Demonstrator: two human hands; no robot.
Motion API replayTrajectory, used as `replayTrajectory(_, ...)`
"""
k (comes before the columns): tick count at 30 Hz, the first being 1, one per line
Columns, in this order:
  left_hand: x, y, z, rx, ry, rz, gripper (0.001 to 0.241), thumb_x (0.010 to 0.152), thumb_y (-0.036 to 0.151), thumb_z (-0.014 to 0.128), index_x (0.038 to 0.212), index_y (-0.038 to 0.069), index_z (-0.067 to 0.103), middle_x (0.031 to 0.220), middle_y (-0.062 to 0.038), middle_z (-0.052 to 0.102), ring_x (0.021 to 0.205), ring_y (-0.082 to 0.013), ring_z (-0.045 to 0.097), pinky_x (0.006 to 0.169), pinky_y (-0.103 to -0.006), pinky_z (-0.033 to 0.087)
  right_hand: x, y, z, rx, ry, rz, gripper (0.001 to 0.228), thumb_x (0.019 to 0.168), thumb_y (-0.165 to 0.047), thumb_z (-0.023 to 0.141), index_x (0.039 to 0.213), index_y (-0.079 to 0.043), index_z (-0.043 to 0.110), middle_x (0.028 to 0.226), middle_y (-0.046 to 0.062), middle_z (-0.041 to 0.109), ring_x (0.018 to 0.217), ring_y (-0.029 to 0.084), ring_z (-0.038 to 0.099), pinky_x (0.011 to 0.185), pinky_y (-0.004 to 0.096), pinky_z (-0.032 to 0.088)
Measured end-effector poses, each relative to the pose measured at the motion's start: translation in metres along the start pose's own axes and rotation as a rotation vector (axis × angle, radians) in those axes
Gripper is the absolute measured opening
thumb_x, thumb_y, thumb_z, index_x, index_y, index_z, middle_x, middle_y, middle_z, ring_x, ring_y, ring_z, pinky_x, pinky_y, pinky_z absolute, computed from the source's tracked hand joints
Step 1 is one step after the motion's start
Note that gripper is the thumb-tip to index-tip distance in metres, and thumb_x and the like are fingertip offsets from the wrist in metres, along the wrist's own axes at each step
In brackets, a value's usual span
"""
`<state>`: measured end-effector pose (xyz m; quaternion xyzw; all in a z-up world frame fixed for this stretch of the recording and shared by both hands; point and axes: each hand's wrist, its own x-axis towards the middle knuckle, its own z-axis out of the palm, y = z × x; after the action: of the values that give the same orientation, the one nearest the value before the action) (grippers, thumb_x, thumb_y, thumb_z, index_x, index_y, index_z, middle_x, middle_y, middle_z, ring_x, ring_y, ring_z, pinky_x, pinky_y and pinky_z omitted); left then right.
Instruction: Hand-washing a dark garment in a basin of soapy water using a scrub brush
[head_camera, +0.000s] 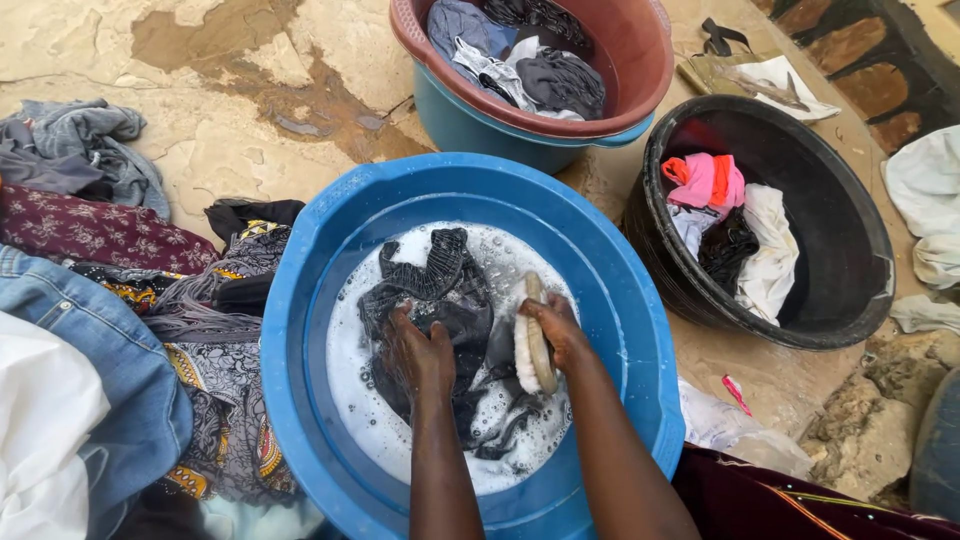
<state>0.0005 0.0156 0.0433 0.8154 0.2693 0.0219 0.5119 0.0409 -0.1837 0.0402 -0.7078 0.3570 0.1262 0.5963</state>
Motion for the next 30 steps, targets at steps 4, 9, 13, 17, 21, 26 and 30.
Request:
replayTrajectory(4,-0.001,-0.007,0.004,-0.049,-0.005,-0.012,0.044,0.098,0.013,0.061,0.139,0.012,0.045,0.131,-0.023,0.055,0.127,-0.0449,0.054,0.11,-0.0651,0.035,-0.012,0.008,0.013,-0.059,-0.088,0.056,0.11,0.068,-0.042,0.091,0.156,-0.002,0.038,0.142,0.037,0.049,0.132,0.051,0.051,0.102,0.062,0.048)
replayTrajectory(9,0.008,-0.026,0.008,-0.065,0.015,-0.04,0.043,0.096,0.014,0.063,0.136,0.015,0.048,0.13,-0.021,0.057,0.125,-0.0436,0.056,0.108,-0.0657,0.038,0.014,0.039,0.007,-0.253,-0.006,0.035,0.097,0.084,-0.045,0.082,0.159,-0.005,0.035,0.149,0.036,0.047,0.139,0.053,0.047,0.105,0.064,0.047)
replayTrajectory(13,0.011,-0.02,0.009,-0.082,0.074,-0.035,0.037,0.095,0.013,0.064,0.13,0.017,0.053,0.123,-0.017,0.06,0.12,-0.0417,0.059,0.103,-0.0638,0.042,0.012,0.022,-0.005,-0.021,-0.088,0.073,0.091,0.076,-0.037,0.083,0.149,0.002,0.045,0.136,0.034,0.055,0.126,0.047,0.056,0.098,0.057,0.05)
replayTrajectory(17,0.01,-0.002,-0.002,-0.213,0.2,-0.015,0.024,0.093,0.009,0.064,0.114,0.019,0.061,0.114,-0.014,0.062,0.115,-0.0423,0.062,0.096,-0.0599,0.046,0.02,0.009,-0.02,0.261,-0.147,0.019,0.062,0.076,-0.032,0.08,0.129,-0.009,0.059,0.112,0.021,0.066,0.101,0.038,0.068,0.088,0.052,0.056)
replayTrajectory(21,0.01,0.012,-0.016,-0.295,0.237,0.0,0.02,0.094,0.01,0.061,0.111,0.02,0.064,0.114,-0.012,0.066,0.118,-0.0421,0.062,0.097,-0.0574,0.048,-0.021,-0.032,-0.022,0.237,-0.114,-0.131,0.057,0.082,-0.026,0.082,0.129,-0.006,0.058,0.108,0.026,0.069,0.097,0.037,0.069,0.084,0.053,0.058)
replayTrajectory(26,0.002,0.003,0.001,-0.153,0.05,-0.02,0.022,0.09,0.025,0.065,0.111,0.021,0.069,0.113,-0.013,0.074,0.116,-0.0397,0.066,0.096,-0.056,0.051,-0.053,-0.073,-0.02,0.296,-0.152,-0.261,0.058,0.08,-0.023,0.078,0.132,-0.006,0.059,0.101,0.021,0.071,0.092,0.031,0.068,0.081,0.048,0.056)
replayTrajectory(30,0.002,-0.012,0.024,0.026,-0.057,0.064,0.037,0.087,0.019,0.067,0.123,0.014,0.062,0.117,-0.017,0.068,0.115,-0.0439,0.064,0.095,-0.0579,0.052,-0.081,-0.102,-0.021,0.29,-0.229,-0.361,0.055,0.083,-0.02,0.076,0.133,-0.006,0.06,0.103,0.024,0.072,0.087,0.032,0.071,0.078,0.047,0.058)
